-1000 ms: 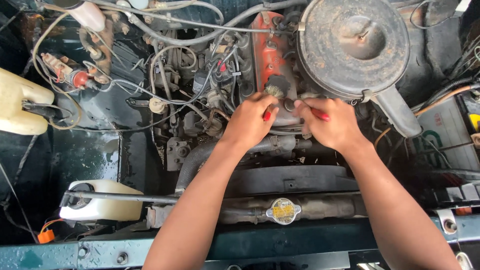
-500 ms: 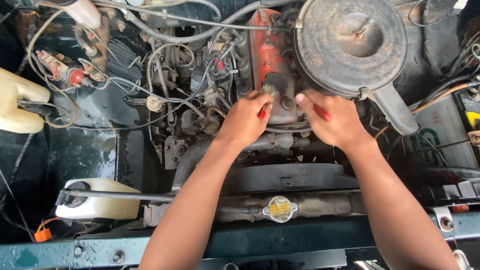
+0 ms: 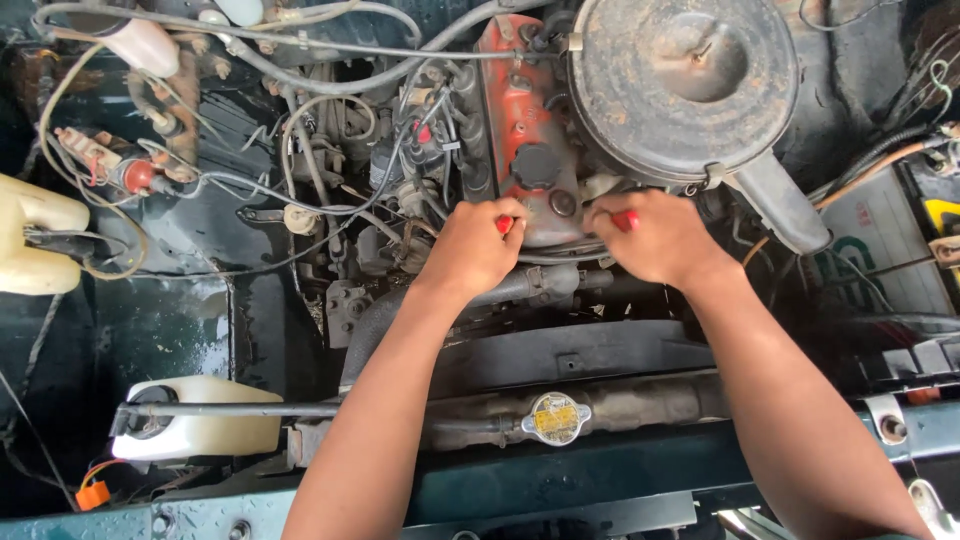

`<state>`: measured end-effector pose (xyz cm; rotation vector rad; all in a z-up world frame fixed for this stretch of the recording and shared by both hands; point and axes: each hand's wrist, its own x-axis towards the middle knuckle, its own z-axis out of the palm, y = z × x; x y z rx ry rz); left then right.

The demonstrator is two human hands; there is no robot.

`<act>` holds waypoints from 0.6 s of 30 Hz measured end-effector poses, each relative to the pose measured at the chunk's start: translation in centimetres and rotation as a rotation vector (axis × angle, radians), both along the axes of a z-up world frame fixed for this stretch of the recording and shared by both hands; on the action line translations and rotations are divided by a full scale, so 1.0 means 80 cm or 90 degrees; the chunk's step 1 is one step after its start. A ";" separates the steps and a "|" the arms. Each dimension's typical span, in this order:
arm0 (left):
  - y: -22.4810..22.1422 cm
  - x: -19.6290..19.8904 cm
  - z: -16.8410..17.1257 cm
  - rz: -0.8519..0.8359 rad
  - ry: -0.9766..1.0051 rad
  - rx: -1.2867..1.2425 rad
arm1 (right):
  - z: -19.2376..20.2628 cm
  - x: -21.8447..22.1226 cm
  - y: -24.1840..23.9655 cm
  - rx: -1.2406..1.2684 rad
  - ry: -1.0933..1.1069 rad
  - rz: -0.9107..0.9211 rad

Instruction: Cleaning engine components using a small brush and a scraper tool in an engine bay.

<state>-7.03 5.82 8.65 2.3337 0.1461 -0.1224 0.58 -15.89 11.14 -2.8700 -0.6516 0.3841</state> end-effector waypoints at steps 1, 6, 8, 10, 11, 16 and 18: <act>0.002 0.002 -0.003 0.000 -0.001 0.002 | 0.018 -0.011 0.013 0.002 -0.001 0.000; 0.005 0.013 -0.021 -0.021 0.008 0.067 | 0.037 -0.048 0.046 0.249 0.246 0.121; 0.008 0.015 -0.031 -0.014 -0.001 0.070 | 0.043 -0.033 0.037 0.233 0.245 0.121; 0.010 0.016 -0.033 -0.004 -0.012 0.075 | 0.053 -0.023 0.031 0.218 0.240 0.126; 0.010 0.015 -0.030 -0.011 -0.011 0.078 | 0.060 -0.021 0.028 0.133 0.236 0.115; 0.006 0.011 -0.028 -0.035 -0.003 0.078 | 0.049 0.001 0.007 -0.001 0.176 0.063; 0.003 0.009 -0.026 -0.047 -0.021 0.080 | 0.035 0.012 -0.009 -0.100 0.014 0.027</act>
